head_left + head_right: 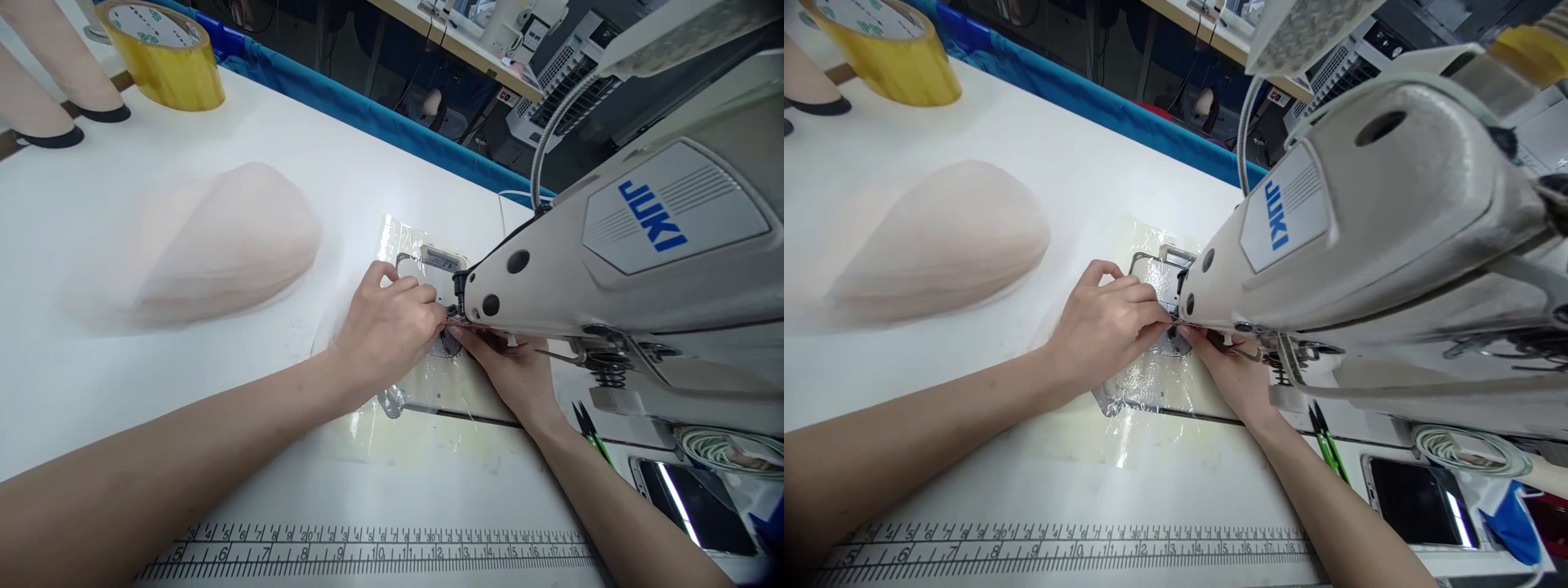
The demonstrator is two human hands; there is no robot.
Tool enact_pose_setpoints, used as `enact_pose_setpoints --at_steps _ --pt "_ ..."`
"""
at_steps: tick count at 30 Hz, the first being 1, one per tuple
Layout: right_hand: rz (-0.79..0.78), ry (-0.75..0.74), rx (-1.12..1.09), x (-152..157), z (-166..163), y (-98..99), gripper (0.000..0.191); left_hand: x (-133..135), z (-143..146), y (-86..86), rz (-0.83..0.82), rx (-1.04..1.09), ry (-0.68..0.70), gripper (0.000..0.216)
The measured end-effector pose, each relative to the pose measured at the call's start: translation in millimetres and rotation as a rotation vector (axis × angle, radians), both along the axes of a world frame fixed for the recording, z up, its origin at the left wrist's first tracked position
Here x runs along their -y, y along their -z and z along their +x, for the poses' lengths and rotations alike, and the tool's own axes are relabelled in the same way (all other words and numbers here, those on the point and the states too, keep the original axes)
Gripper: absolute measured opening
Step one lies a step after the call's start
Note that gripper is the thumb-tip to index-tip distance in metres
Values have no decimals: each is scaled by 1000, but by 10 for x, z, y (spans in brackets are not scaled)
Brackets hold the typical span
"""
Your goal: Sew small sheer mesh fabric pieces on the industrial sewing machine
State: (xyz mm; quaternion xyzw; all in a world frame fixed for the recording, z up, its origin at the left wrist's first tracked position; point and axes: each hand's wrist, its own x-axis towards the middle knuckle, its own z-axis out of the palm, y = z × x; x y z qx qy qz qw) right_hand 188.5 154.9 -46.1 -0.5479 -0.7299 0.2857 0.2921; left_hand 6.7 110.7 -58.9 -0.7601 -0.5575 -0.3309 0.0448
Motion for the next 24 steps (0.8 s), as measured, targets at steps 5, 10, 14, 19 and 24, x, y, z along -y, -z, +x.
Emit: enact_pose_setpoints --at_steps 5,10,14,19,24 --pt "25 -56 -20 -1 11 -3 18 3 5 -38 -53 5 12 25" --pt "30 -70 -58 -2 -9 -7 17 5 3 -42 -55 0 13 25" --pt "33 -64 -44 -1 -7 -5 19 6 8 -30 -32 -1 7 25" --pt "30 -66 -48 -2 6 4 19 7 14 -25 -25 -1 7 25" --pt "36 -68 -43 -2 5 -4 18 17 -4 -31 -24 15 12 26"
